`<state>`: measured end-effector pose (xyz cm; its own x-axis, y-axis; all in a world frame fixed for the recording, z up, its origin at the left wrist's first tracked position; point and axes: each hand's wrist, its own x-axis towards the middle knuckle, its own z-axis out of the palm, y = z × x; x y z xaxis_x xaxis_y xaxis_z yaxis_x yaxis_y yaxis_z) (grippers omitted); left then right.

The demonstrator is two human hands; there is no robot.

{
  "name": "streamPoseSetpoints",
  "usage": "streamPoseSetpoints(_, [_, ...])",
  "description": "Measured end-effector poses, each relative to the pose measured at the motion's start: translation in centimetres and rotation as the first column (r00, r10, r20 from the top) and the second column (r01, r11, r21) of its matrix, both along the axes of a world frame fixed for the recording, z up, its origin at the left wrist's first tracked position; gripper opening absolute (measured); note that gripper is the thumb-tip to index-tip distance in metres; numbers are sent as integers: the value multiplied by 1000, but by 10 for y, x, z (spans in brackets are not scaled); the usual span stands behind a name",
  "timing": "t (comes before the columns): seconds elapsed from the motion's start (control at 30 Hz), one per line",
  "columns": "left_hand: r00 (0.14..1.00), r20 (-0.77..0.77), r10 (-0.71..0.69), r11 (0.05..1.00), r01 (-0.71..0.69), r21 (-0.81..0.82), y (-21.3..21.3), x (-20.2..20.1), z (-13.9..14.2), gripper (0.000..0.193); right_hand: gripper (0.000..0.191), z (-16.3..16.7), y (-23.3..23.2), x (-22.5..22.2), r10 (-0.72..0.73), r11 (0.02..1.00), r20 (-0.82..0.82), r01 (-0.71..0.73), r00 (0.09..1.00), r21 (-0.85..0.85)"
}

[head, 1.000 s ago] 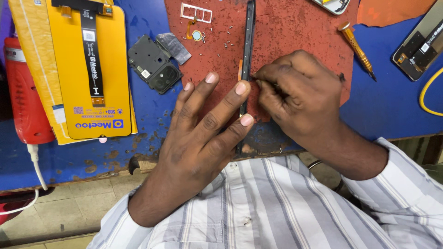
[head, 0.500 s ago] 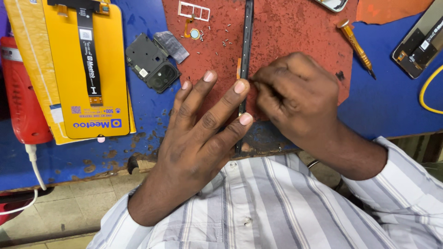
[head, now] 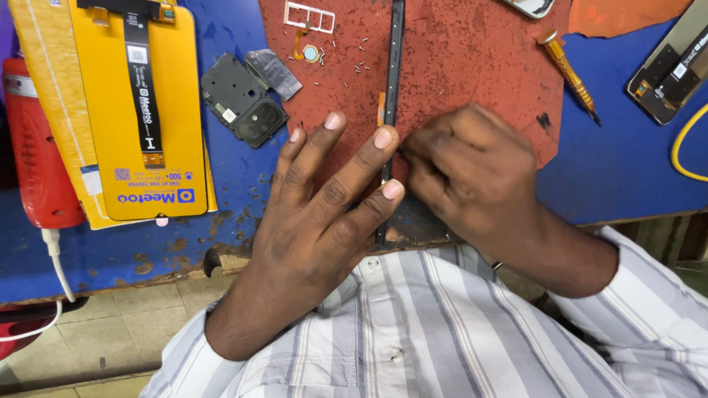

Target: The person cleans the edges and interior of a disassembled smartphone using a small metal tool, a red-handled screwdriver, and a purple toothbrush. They scrape along the frame, brush the inside, and handle a yellow battery package before continuing to clean the phone's edges.

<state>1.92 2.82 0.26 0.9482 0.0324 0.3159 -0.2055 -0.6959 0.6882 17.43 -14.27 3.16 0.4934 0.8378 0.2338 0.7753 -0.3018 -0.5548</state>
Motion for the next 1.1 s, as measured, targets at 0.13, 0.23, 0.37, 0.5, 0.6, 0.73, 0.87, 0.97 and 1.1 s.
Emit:
streamPoseSetpoints(0.13, [1000,-14,-8,1000,7,-20,0,0,-1,65,19,-1,-2,-1,-12,1000,-16,12,1000,9])
streamPoseSetpoints(0.23, [1000,-11,-3,1000,2,-23,0,-1,-1,64,17,-5,1,0,-75,997,-29,75,997,24])
streamPoseSetpoints(0.37, [1000,-13,4,1000,-5,-13,-1,-1,0,63,18,-3,0,-2,-37,999,-6,37,999,16])
streamPoseSetpoints(0.5, [1000,5,10,1000,-10,0,-2,0,1,63,20,2,-3,-6,19,1000,-17,-18,1000,5])
streamPoseSetpoints(0.6, [1000,-3,-2,1000,2,-20,-1,1,1,61,17,0,-1,-4,-10,1000,-28,11,1000,24])
streamPoseSetpoints(0.73, [1000,-5,10,1000,-10,-15,-2,0,0,61,18,-2,0,-3,-53,998,-8,53,999,24])
streamPoseSetpoints(0.87, [1000,7,4,1000,-4,-7,-3,-1,0,64,19,6,-2,-10,26,999,-15,-26,1000,31])
streamPoseSetpoints(0.97, [1000,-1,0,1000,-1,-22,-2,-1,0,64,19,11,-3,-12,46,999,-55,-45,997,25])
streamPoseSetpoints(1.1, [1000,-3,-8,997,8,-83,0,-1,1,66,14,15,-9,3,-63,998,-198,67,978,16])
